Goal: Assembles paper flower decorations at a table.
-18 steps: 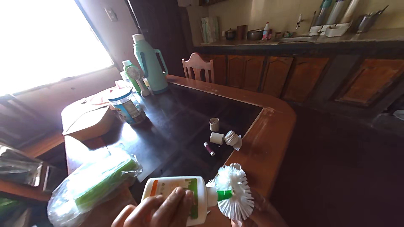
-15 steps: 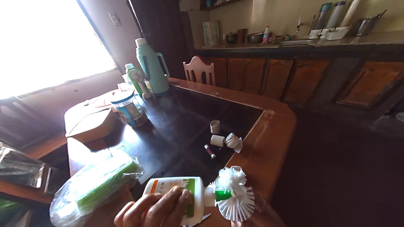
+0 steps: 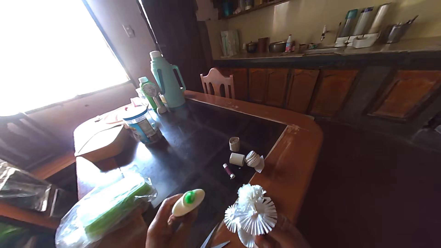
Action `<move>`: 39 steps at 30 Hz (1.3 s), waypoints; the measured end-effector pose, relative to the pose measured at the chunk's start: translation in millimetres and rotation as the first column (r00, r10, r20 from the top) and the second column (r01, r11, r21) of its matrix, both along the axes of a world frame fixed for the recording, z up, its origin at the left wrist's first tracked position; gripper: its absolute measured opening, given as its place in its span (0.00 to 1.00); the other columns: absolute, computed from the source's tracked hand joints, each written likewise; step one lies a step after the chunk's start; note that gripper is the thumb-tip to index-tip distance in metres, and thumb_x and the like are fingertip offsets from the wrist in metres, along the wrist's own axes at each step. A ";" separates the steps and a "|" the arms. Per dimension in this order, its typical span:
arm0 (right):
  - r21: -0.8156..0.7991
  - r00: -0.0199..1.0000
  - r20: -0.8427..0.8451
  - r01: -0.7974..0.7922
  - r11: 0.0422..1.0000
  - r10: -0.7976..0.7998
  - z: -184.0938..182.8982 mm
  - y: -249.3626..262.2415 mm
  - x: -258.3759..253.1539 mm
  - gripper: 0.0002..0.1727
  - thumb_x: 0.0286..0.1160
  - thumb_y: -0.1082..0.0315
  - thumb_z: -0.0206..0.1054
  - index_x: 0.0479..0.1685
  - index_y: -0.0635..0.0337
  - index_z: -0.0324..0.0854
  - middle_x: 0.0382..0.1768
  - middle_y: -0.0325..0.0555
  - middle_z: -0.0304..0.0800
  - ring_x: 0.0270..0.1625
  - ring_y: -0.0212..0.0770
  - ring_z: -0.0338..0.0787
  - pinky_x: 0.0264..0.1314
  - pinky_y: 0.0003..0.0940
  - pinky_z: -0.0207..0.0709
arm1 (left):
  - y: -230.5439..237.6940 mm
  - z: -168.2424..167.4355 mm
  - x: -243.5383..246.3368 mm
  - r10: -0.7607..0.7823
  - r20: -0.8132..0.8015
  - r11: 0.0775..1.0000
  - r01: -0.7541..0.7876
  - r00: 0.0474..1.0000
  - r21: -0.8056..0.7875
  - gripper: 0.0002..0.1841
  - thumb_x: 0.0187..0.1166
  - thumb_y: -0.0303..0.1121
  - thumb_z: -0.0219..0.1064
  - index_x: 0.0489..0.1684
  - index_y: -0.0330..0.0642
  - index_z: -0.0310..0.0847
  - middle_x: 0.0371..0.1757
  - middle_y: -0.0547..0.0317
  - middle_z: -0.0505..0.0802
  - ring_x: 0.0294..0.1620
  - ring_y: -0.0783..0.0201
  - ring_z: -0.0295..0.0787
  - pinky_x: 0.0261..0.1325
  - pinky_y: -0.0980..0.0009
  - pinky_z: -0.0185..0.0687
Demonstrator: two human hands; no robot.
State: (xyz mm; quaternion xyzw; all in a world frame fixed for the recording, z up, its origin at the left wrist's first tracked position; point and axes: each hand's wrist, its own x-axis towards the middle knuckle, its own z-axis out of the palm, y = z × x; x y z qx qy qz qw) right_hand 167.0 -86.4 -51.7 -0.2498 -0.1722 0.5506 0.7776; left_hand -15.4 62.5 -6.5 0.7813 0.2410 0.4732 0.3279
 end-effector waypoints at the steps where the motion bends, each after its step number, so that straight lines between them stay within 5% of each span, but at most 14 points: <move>1: 0.001 1.000 0.007 0.002 1.000 -0.002 0.7 -0.3 0.7 0.20 0.82 0.81 0.52 0.38 0.50 0.88 0.27 0.36 0.93 0.25 0.24 0.86 0.32 0.19 0.81 | 1.2 -0.5 2.4 0.058 -0.025 0.997 -0.059 0.998 -0.054 0.22 0.64 0.18 0.76 0.58 0.31 0.78 0.52 0.67 0.92 0.54 0.80 0.90 0.57 0.79 0.89; 3: 0.022 1.000 0.011 -0.001 1.000 0.000 2.0 -1.4 1.5 0.19 0.81 0.80 0.54 0.37 0.50 0.90 0.27 0.36 0.93 0.25 0.24 0.86 0.32 0.20 0.80 | 6.9 -4.2 3.9 0.114 -0.127 0.983 -0.130 0.985 -0.127 0.25 0.63 0.17 0.75 0.61 0.23 0.75 0.53 0.53 0.90 0.53 0.76 0.90 0.56 0.77 0.89; 5: 0.078 1.000 0.026 -0.010 0.997 0.008 0.8 -2.1 2.2 0.18 0.81 0.79 0.56 0.36 0.49 0.91 0.25 0.35 0.92 0.26 0.25 0.86 0.33 0.21 0.80 | 15.7 -13.6 3.9 0.114 -0.210 0.979 -0.145 0.971 -0.143 0.25 0.62 0.19 0.76 0.61 0.24 0.76 0.52 0.49 0.92 0.52 0.72 0.92 0.56 0.74 0.90; 11: 0.133 0.989 0.141 0.028 0.991 -0.047 6.9 -4.2 3.9 0.18 0.80 0.77 0.59 0.35 0.46 0.93 0.23 0.30 0.90 0.26 0.21 0.85 0.34 0.18 0.78 | 21.0 -18.1 2.3 0.130 -0.344 0.977 -0.178 0.930 -0.113 0.22 0.62 0.23 0.78 0.57 0.29 0.80 0.48 0.49 0.93 0.49 0.68 0.92 0.55 0.69 0.88; 15: 0.207 0.968 0.219 0.073 0.976 -0.119 8.6 -6.8 7.5 0.20 0.79 0.81 0.59 0.41 0.46 0.95 0.35 0.35 0.99 0.35 0.27 0.95 0.45 0.25 0.91 | 25.4 -14.6 -4.1 0.086 -0.362 0.979 -0.146 0.928 -0.141 0.24 0.62 0.22 0.78 0.59 0.30 0.80 0.49 0.49 0.93 0.51 0.67 0.92 0.57 0.67 0.89; 19: 0.234 0.949 0.266 0.104 0.967 -0.166 16.4 -6.6 9.7 0.20 0.77 0.79 0.63 0.38 0.40 0.96 0.31 0.28 0.96 0.31 0.18 0.89 0.37 0.17 0.83 | 34.0 -16.7 -10.2 0.033 -0.292 0.969 -0.102 0.956 -0.224 0.20 0.62 0.27 0.77 0.54 0.35 0.82 0.47 0.59 0.94 0.47 0.74 0.93 0.53 0.74 0.90; 27: 0.235 0.949 0.269 0.102 0.967 -0.165 18.4 -5.7 7.4 0.21 0.75 0.83 0.61 0.40 0.45 0.96 0.32 0.33 0.97 0.32 0.23 0.92 0.39 0.20 0.87 | 32.4 -8.5 -16.9 0.015 -0.282 0.951 -0.101 0.959 -0.292 0.29 0.60 0.28 0.79 0.64 0.35 0.76 0.53 0.55 0.92 0.52 0.68 0.93 0.52 0.69 0.92; 29: 0.235 0.948 0.281 0.087 0.968 -0.153 18.5 -6.1 9.0 0.21 0.76 0.85 0.60 0.41 0.48 0.95 0.36 0.36 0.99 0.34 0.27 0.95 0.41 0.24 0.91 | 29.9 -6.9 -22.1 0.061 -0.206 0.972 -0.105 0.977 -0.210 0.43 0.57 0.36 0.82 0.78 0.34 0.68 0.65 0.49 0.87 0.62 0.64 0.89 0.57 0.64 0.89; 31: 0.220 0.940 0.301 0.094 0.971 -0.159 18.0 -5.7 9.7 0.22 0.72 0.86 0.60 0.38 0.48 0.95 0.32 0.33 0.98 0.31 0.24 0.93 0.39 0.21 0.88 | 25.2 -5.7 -27.1 0.134 -0.058 0.990 -0.132 0.989 0.042 0.47 0.66 0.49 0.81 0.83 0.29 0.65 0.77 0.42 0.80 0.75 0.64 0.79 0.70 0.64 0.80; 32: 0.223 0.933 0.320 0.098 0.970 -0.168 16.5 -5.5 9.4 0.22 0.71 0.85 0.62 0.37 0.46 0.95 0.31 0.30 0.97 0.31 0.21 0.91 0.38 0.19 0.86 | 21.0 -4.1 -24.9 0.163 0.049 0.960 -0.170 0.985 0.224 0.42 0.72 0.52 0.76 0.80 0.30 0.69 0.76 0.43 0.81 0.75 0.67 0.78 0.71 0.68 0.78; 35: 0.208 0.916 0.363 0.100 0.973 -0.172 10.2 -4.2 4.0 0.22 0.69 0.85 0.63 0.34 0.43 0.95 0.30 0.25 0.95 0.30 0.17 0.88 0.38 0.16 0.83 | -19.8 14.2 -3.3 0.014 0.133 0.884 -0.074 0.991 0.462 0.15 0.89 0.47 0.59 0.65 0.58 0.83 0.69 0.78 0.87 0.72 0.81 0.80 0.72 0.78 0.77; 39: 0.173 0.891 0.421 0.104 0.979 -0.169 2.8 -3.2 -6.3 0.22 0.68 0.85 0.64 0.35 0.43 0.94 0.30 0.22 0.95 0.31 0.15 0.88 0.38 0.15 0.83 | -58.4 9.5 30.3 -0.167 -0.030 0.900 0.165 0.986 0.404 0.15 0.92 0.38 0.55 0.54 0.41 0.87 0.64 0.59 0.91 0.75 0.71 0.78 0.81 0.73 0.68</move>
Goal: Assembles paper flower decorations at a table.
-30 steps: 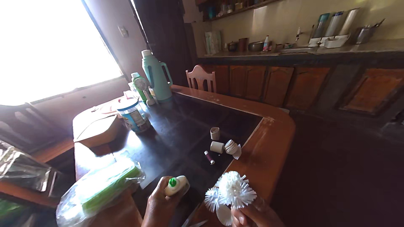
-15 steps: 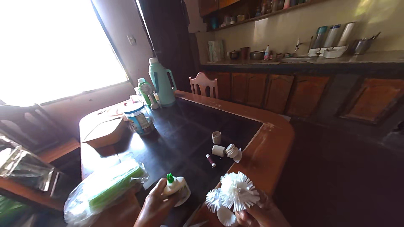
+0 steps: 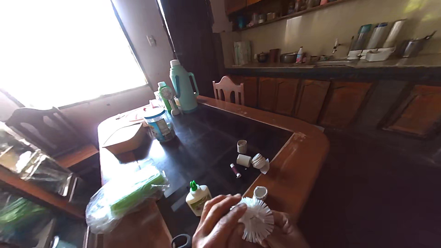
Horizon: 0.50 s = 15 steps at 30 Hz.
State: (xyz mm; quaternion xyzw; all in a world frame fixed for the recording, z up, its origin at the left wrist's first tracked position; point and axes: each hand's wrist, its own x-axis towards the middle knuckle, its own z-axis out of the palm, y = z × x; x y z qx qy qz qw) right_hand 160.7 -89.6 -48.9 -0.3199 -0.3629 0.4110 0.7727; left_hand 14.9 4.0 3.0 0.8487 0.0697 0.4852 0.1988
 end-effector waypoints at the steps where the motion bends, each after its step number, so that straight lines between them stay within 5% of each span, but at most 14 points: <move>1: -0.005 1.000 0.016 -0.003 1.000 0.003 -0.8 -0.2 -1.4 0.21 0.69 0.85 0.64 0.36 0.43 0.94 0.31 0.21 0.95 0.32 0.15 0.88 0.38 0.15 0.82 | -0.7 -2.6 2.4 -0.007 -0.023 1.000 0.007 1.000 -0.007 0.15 0.91 0.36 0.56 0.53 0.38 0.88 0.63 0.55 0.91 0.76 0.69 0.78 0.82 0.73 0.67; 7: -0.046 0.997 0.057 -0.040 0.998 0.043 2.1 0.0 -4.4 0.17 0.74 0.84 0.62 0.36 0.51 0.93 0.30 0.26 0.96 0.30 0.17 0.87 0.38 0.16 0.82 | -4.0 -6.2 1.3 -0.016 -0.046 1.000 0.015 0.999 -0.024 0.11 0.84 0.25 0.62 0.49 0.30 0.91 0.57 0.47 0.94 0.69 0.66 0.84 0.77 0.77 0.73; 15: -0.060 0.996 0.015 -0.082 0.995 0.083 10.0 -0.7 -4.7 0.17 0.76 0.85 0.61 0.37 0.54 0.93 0.31 0.29 0.97 0.32 0.21 0.92 0.41 0.20 0.88 | -5.3 -10.7 1.8 -0.005 -0.055 1.000 0.004 0.998 -0.015 0.11 0.84 0.24 0.61 0.49 0.30 0.90 0.56 0.48 0.94 0.69 0.66 0.84 0.77 0.78 0.72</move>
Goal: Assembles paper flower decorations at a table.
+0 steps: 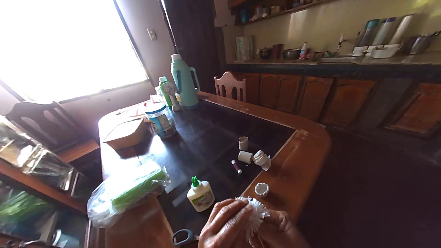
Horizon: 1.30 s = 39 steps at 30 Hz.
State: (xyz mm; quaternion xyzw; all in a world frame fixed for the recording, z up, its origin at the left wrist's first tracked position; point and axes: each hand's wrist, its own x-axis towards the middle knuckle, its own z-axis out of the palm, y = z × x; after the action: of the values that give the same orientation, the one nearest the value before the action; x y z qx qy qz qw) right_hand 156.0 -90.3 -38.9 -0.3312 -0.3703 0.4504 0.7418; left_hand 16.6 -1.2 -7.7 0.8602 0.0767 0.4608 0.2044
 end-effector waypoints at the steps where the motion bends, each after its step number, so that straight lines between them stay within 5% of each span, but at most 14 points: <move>1: 0.012 1.000 -0.002 -0.017 1.000 0.017 -0.8 0.8 1.7 0.17 0.77 0.84 0.60 0.38 0.54 0.93 0.31 0.30 0.97 0.32 0.22 0.93 0.42 0.21 0.88 | 0.0 -0.2 0.2 0.002 0.005 1.000 -0.002 1.000 -0.008 0.11 0.84 0.24 0.62 0.49 0.30 0.91 0.56 0.47 0.94 0.69 0.66 0.84 0.77 0.77 0.72; 6: 0.025 1.000 -0.026 0.002 1.000 -0.002 -0.3 4.9 4.4 0.17 0.73 0.83 0.63 0.34 0.50 0.94 0.28 0.26 0.94 0.29 0.17 0.86 0.35 0.16 0.81 | 0.0 -0.7 -0.5 -0.007 0.009 1.000 0.008 1.000 -0.015 0.10 0.85 0.25 0.62 0.48 0.31 0.91 0.57 0.49 0.94 0.69 0.67 0.84 0.77 0.77 0.73; 15: 0.053 0.999 -0.036 -0.016 0.998 0.018 -8.8 2.1 0.6 0.18 0.76 0.81 0.63 0.37 0.46 0.94 0.30 0.23 0.95 0.30 0.15 0.87 0.37 0.14 0.81 | 4.6 0.3 -4.0 -0.001 0.037 0.996 0.004 0.999 -0.087 0.12 0.89 0.35 0.60 0.53 0.40 0.88 0.58 0.57 0.91 0.68 0.75 0.81 0.73 0.80 0.75; 25: 0.056 0.998 0.001 -0.068 0.996 0.068 -14.6 1.6 4.8 0.16 0.78 0.78 0.64 0.37 0.46 0.94 0.29 0.23 0.94 0.31 0.16 0.87 0.39 0.17 0.82 | 4.6 2.6 -5.6 -0.053 -0.054 0.998 0.052 0.997 -0.030 0.08 0.82 0.27 0.66 0.42 0.33 0.92 0.47 0.52 0.94 0.61 0.68 0.86 0.69 0.80 0.76; 31: 0.084 0.998 0.001 -0.070 0.994 0.070 -13.8 -1.1 5.3 0.19 0.77 0.79 0.62 0.38 0.40 0.94 0.32 0.18 0.94 0.33 0.12 0.86 0.40 0.14 0.81 | 12.0 0.5 -7.9 -0.088 0.041 0.985 0.093 0.995 -0.148 0.13 0.90 0.37 0.59 0.54 0.42 0.87 0.60 0.61 0.90 0.69 0.77 0.81 0.73 0.80 0.76; 33: 0.074 0.997 0.004 -0.076 0.994 0.076 -13.6 -3.9 4.8 0.20 0.77 0.80 0.62 0.39 0.40 0.94 0.33 0.18 0.95 0.34 0.12 0.87 0.42 0.14 0.82 | 14.6 1.2 -9.8 -0.110 0.048 0.982 0.116 0.993 -0.148 0.12 0.89 0.38 0.60 0.53 0.43 0.88 0.58 0.62 0.90 0.67 0.77 0.82 0.70 0.81 0.77; 39: 0.066 0.995 0.045 -0.087 0.994 0.084 -15.5 -7.1 3.6 0.17 0.80 0.77 0.63 0.41 0.42 0.94 0.35 0.17 0.95 0.37 0.12 0.88 0.44 0.15 0.83 | 8.4 1.1 -8.1 -0.188 -0.033 0.975 0.183 0.982 -0.127 0.10 0.83 0.32 0.68 0.48 0.36 0.90 0.50 0.53 0.92 0.59 0.71 0.85 0.65 0.80 0.79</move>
State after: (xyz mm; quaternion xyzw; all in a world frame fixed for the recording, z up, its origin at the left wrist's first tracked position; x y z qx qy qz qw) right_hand 159.6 -97.4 -54.4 -0.2992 -0.4148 0.4617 0.7247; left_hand 8.5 7.2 -6.6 0.8594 0.0289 0.4147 0.2976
